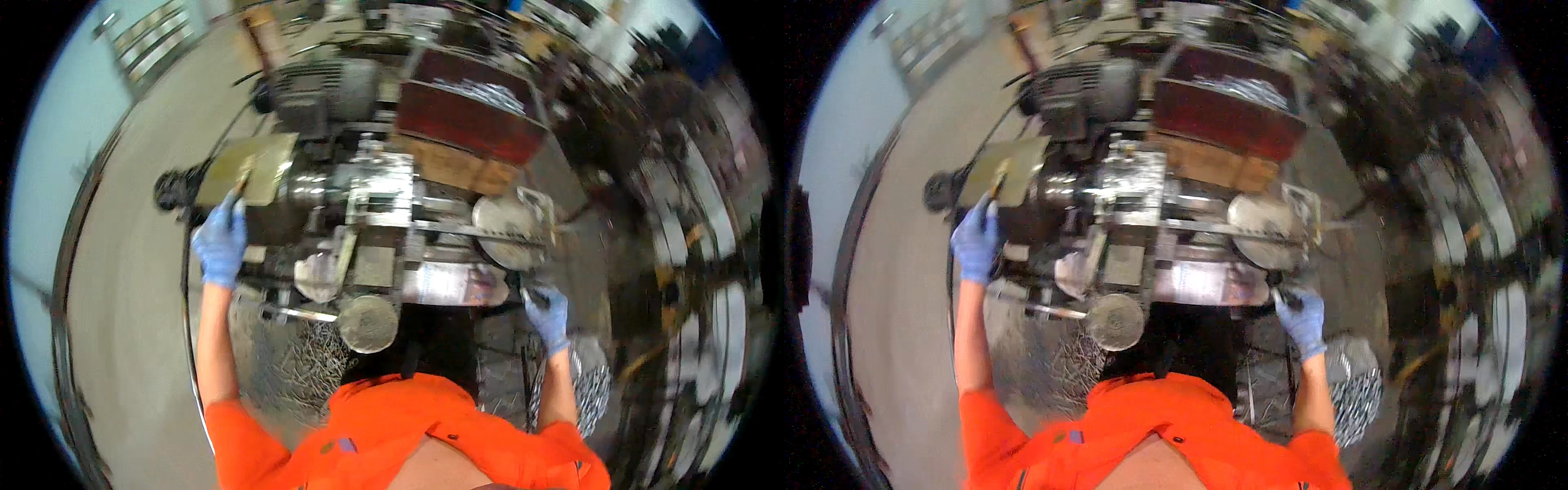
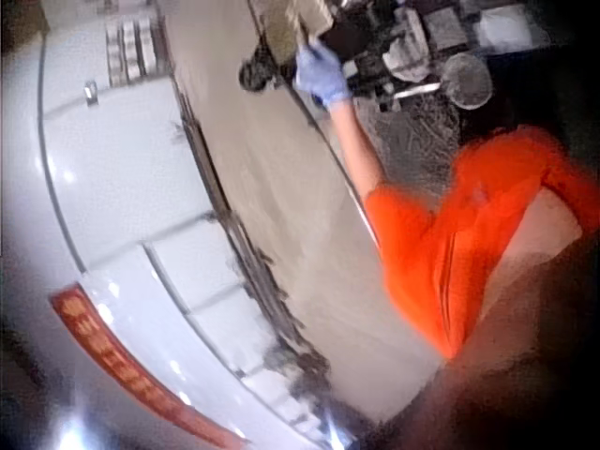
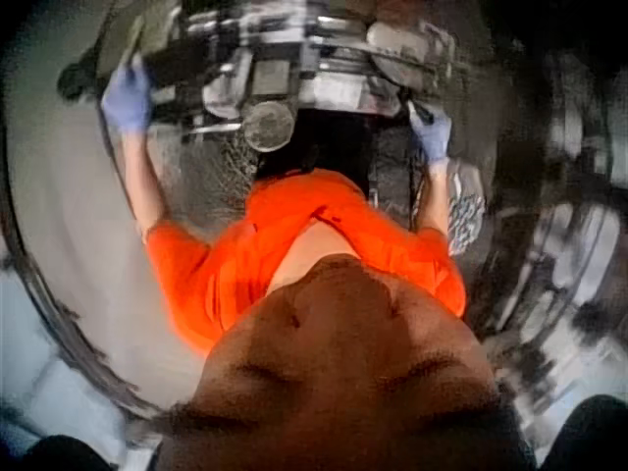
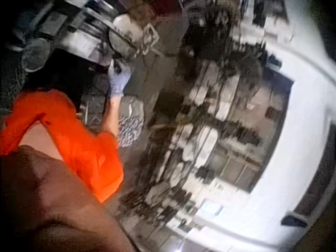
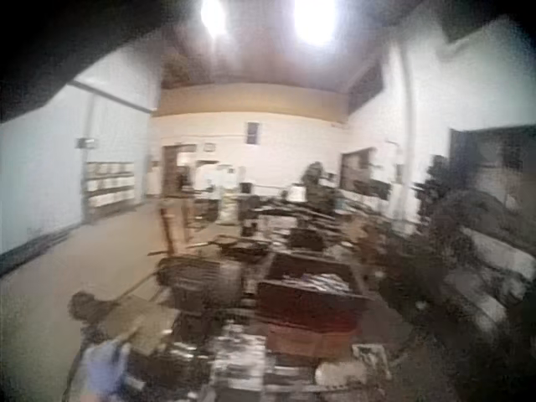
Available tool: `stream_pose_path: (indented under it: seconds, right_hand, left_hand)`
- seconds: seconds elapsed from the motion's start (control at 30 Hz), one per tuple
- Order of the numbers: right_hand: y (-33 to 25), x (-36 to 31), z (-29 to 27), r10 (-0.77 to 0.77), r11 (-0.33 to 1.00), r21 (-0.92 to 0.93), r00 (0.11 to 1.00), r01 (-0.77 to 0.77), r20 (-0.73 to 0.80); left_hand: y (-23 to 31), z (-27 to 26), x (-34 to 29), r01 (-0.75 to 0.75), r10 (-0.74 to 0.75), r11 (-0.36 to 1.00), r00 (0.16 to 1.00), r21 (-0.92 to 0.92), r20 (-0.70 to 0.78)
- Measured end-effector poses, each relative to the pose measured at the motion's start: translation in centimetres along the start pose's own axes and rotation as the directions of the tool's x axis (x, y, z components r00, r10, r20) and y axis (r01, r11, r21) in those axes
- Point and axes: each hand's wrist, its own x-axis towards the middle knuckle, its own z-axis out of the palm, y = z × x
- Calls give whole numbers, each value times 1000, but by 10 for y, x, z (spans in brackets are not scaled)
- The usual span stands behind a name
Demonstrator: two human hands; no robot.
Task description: The person machines metal parts using a lathe by placing pieces into the machine, operating control levers, and then moving finished parts into a basket.
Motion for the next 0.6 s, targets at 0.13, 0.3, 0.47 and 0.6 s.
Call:
stream_pose_path:
  seconds: [0.13,0.3,0.47,0.6]
  right_hand:
    - [32,-15,-32,98,985,-138,992,-108,-73]
    - [95,-55,-107,520,817,-139,819,-560,-244]
    - [176,-133,-156,735,595,-119,598,-795,-320]
    - [233,-195,-143,870,374,-417,469,-828,-152]
  left_hand:
    - [-1,1,4,304,-218,937,894,-173,391]
    - [1,-31,-24,577,-509,767,814,-282,281]
    - [23,34,-137,477,-283,812,825,-335,489]
    - [18,47,-142,499,-212,810,739,-309,639]
